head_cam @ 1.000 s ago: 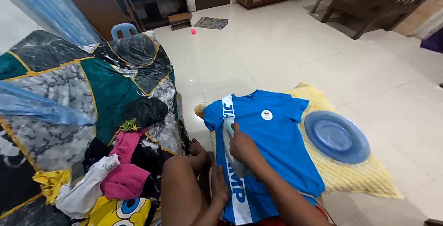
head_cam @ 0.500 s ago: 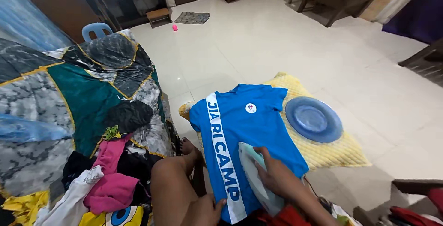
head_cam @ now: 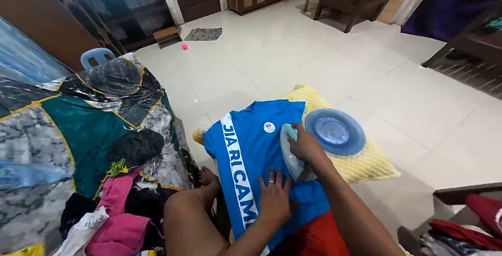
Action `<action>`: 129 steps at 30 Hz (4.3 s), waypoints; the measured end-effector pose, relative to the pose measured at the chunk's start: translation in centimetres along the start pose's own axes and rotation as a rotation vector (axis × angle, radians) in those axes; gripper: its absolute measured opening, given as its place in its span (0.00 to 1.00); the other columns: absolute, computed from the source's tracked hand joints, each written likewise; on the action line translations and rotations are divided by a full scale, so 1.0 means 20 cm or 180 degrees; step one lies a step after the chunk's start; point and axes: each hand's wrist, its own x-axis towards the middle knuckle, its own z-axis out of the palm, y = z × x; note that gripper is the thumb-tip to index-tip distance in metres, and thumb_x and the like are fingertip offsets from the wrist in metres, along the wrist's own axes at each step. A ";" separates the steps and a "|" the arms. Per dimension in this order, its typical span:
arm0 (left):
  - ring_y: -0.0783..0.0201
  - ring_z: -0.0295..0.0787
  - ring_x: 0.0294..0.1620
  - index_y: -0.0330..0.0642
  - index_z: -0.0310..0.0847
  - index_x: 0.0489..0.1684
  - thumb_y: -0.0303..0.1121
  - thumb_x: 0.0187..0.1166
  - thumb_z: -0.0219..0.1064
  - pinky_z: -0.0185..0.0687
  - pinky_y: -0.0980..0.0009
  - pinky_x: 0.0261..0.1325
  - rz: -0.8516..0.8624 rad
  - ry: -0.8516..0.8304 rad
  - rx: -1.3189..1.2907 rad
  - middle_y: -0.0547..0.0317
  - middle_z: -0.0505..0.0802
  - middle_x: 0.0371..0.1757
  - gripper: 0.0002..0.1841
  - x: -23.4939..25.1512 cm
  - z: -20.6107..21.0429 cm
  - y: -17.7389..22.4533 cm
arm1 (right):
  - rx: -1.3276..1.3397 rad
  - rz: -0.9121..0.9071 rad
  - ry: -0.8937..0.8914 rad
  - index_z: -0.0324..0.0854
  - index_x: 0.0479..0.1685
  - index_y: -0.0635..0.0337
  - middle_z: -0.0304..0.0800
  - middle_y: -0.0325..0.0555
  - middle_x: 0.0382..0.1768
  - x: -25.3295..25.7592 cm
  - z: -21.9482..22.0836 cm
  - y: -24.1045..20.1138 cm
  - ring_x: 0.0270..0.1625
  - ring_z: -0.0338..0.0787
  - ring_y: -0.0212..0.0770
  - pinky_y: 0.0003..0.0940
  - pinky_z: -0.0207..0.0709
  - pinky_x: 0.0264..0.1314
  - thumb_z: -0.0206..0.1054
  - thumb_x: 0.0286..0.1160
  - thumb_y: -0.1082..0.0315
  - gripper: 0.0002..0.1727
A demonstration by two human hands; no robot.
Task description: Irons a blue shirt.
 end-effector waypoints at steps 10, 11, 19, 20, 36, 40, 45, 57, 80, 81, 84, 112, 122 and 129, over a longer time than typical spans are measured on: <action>0.55 0.37 0.99 0.66 0.56 0.94 0.67 0.88 0.35 0.26 0.26 0.90 0.0394 0.0214 0.0219 0.73 0.54 0.98 0.36 0.01 0.18 -0.12 | 0.0025 -0.0006 0.0217 0.62 0.84 0.58 0.90 0.70 0.54 0.67 0.00 -0.20 0.57 0.91 0.70 0.71 0.83 0.56 0.71 0.71 0.65 0.38; 0.54 0.41 0.98 0.65 0.59 0.93 0.67 0.88 0.35 0.30 0.28 0.90 0.0267 0.0315 0.0216 0.71 0.57 0.97 0.36 0.02 0.16 -0.14 | 0.0063 0.0002 0.0285 0.61 0.83 0.59 0.90 0.70 0.52 0.73 0.00 -0.21 0.55 0.92 0.70 0.72 0.83 0.53 0.72 0.69 0.66 0.39; 0.40 0.58 0.92 0.46 0.64 0.90 0.54 0.90 0.50 0.50 0.29 0.86 -0.1468 0.1384 -0.0173 0.44 0.69 0.90 0.33 0.47 -0.44 -0.75 | -0.0168 0.0283 0.0120 0.52 0.91 0.57 0.89 0.69 0.59 0.54 0.03 -0.21 0.63 0.90 0.68 0.70 0.82 0.62 0.68 0.73 0.64 0.43; 0.40 0.62 0.90 0.43 0.64 0.90 0.52 0.90 0.51 0.54 0.31 0.86 -0.1742 0.1546 -0.0337 0.42 0.71 0.88 0.32 0.51 -0.50 -0.90 | -0.0176 0.0285 0.0084 0.52 0.91 0.56 0.89 0.67 0.59 0.49 0.04 -0.19 0.63 0.91 0.67 0.68 0.82 0.62 0.66 0.76 0.62 0.42; 0.48 0.91 0.56 0.39 0.87 0.61 0.55 0.90 0.57 0.84 0.42 0.60 -0.1567 0.0038 -0.2521 0.42 0.93 0.55 0.26 0.36 -0.66 -1.71 | -0.0018 -0.0043 -0.0200 0.60 0.90 0.42 0.91 0.61 0.57 0.24 0.17 -0.42 0.57 0.93 0.64 0.68 0.85 0.58 0.68 0.77 0.59 0.38; 0.47 0.90 0.49 0.32 0.82 0.52 0.47 0.91 0.59 0.87 0.41 0.54 -0.1400 0.0914 -0.2890 0.38 0.90 0.48 0.22 0.43 -0.68 -1.69 | 0.0082 -0.0575 -0.0447 0.61 0.90 0.41 0.92 0.60 0.53 0.18 0.36 -0.72 0.54 0.94 0.62 0.67 0.86 0.56 0.65 0.82 0.59 0.35; 0.39 0.88 0.58 0.29 0.82 0.57 0.48 0.92 0.57 0.79 0.39 0.65 -0.1727 0.1128 -0.2091 0.33 0.90 0.52 0.25 0.46 -0.66 -1.63 | -0.0033 -0.1063 -0.0604 0.60 0.90 0.45 0.92 0.60 0.53 0.37 0.62 -1.04 0.56 0.94 0.63 0.67 0.85 0.55 0.64 0.80 0.61 0.36; 0.46 0.91 0.51 0.48 0.83 0.71 0.61 0.85 0.61 0.86 0.43 0.49 -0.1410 -0.0416 -0.2122 0.43 0.93 0.57 0.29 0.38 -0.62 -1.79 | -0.0299 -0.0559 -0.0740 0.54 0.89 0.46 0.92 0.59 0.51 0.26 0.67 -1.08 0.55 0.94 0.62 0.65 0.86 0.53 0.68 0.69 0.65 0.43; 0.40 0.89 0.63 0.43 0.82 0.72 0.61 0.86 0.59 0.83 0.33 0.61 -0.1806 -0.0419 -0.2328 0.39 0.90 0.65 0.32 0.36 -0.64 -1.77 | -0.0467 -0.0555 -0.0710 0.53 0.91 0.47 0.92 0.58 0.51 0.26 0.67 -1.08 0.54 0.94 0.60 0.62 0.86 0.54 0.62 0.79 0.61 0.38; 0.40 0.89 0.64 0.43 0.81 0.71 0.61 0.86 0.59 0.83 0.34 0.61 -0.1800 -0.0423 -0.2307 0.39 0.89 0.65 0.31 0.36 -0.64 -1.77 | -0.0509 -0.0548 -0.0729 0.53 0.91 0.47 0.92 0.58 0.51 0.24 0.67 -1.07 0.54 0.94 0.60 0.62 0.86 0.54 0.61 0.80 0.61 0.37; 0.40 0.90 0.62 0.42 0.81 0.71 0.61 0.86 0.58 0.84 0.35 0.59 -0.1742 -0.0442 -0.2250 0.38 0.89 0.64 0.32 0.38 -0.64 -1.78 | -0.0621 -0.0479 -0.0811 0.51 0.92 0.47 0.92 0.58 0.51 0.14 0.66 -1.02 0.54 0.94 0.60 0.61 0.87 0.55 0.61 0.80 0.61 0.39; 0.40 0.88 0.64 0.44 0.81 0.72 0.58 0.88 0.58 0.83 0.34 0.61 -0.1883 -0.0439 -0.2159 0.38 0.89 0.66 0.29 0.40 -0.67 -1.77 | -0.0596 -0.0119 -0.0423 0.57 0.92 0.45 0.93 0.57 0.47 -0.01 0.48 -0.61 0.49 0.95 0.60 0.60 0.87 0.53 0.57 0.89 0.55 0.32; 0.41 0.89 0.62 0.45 0.82 0.71 0.58 0.88 0.58 0.84 0.36 0.59 -0.1921 -0.0411 -0.2256 0.39 0.89 0.65 0.28 0.38 -0.67 -1.80 | -0.0577 0.0021 -0.0160 0.55 0.91 0.48 0.91 0.62 0.57 0.46 0.39 -0.69 0.60 0.93 0.62 0.64 0.84 0.60 0.56 0.87 0.58 0.33; 0.40 0.88 0.64 0.45 0.81 0.73 0.58 0.88 0.58 0.82 0.35 0.62 -0.1926 -0.0470 -0.2209 0.38 0.88 0.66 0.29 0.41 -0.69 -1.81 | -0.0693 0.0387 -0.0155 0.53 0.93 0.47 0.92 0.61 0.49 0.00 0.38 -0.46 0.50 0.95 0.62 0.61 0.87 0.54 0.56 0.91 0.55 0.33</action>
